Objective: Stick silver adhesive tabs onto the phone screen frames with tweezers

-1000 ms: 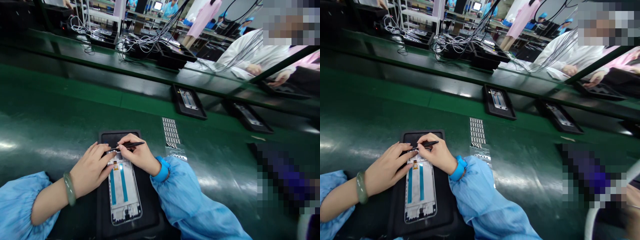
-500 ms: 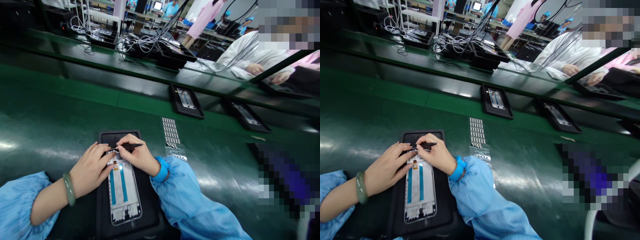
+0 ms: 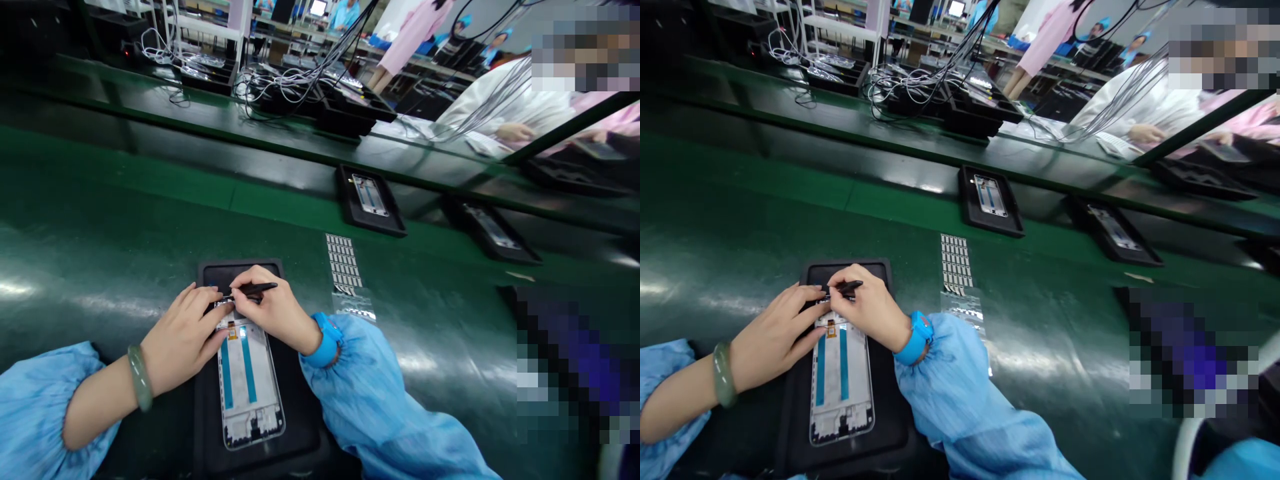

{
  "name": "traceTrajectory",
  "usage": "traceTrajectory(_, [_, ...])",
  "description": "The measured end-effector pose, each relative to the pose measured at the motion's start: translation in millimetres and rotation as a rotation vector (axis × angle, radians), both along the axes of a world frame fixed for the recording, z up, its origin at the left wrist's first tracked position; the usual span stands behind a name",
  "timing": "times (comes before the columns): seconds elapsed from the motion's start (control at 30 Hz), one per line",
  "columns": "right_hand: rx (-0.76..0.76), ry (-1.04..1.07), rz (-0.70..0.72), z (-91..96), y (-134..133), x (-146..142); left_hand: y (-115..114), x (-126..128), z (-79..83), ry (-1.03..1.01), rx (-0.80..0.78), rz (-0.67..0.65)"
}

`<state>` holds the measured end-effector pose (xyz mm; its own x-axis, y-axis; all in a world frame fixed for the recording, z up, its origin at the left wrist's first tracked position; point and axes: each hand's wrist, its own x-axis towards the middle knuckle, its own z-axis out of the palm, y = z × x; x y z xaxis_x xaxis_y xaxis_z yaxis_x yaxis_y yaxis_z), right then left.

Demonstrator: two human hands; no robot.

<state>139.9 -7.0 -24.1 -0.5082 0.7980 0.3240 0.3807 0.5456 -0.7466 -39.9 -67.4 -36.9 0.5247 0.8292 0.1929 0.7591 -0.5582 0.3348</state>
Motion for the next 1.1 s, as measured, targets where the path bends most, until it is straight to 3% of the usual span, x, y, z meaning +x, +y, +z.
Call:
traceTrajectory(0.5, [-0.138,0.081,-0.083,-3.7,-2.5,-4.3,0.7,0.4,-0.5,0.004,-0.014,-0.004])
traceTrajectory(1.1, [-0.160,0.086,-0.141,0.1,-4.5,-1.1,2.3,-0.8,0.1,-0.028,0.007,0.014])
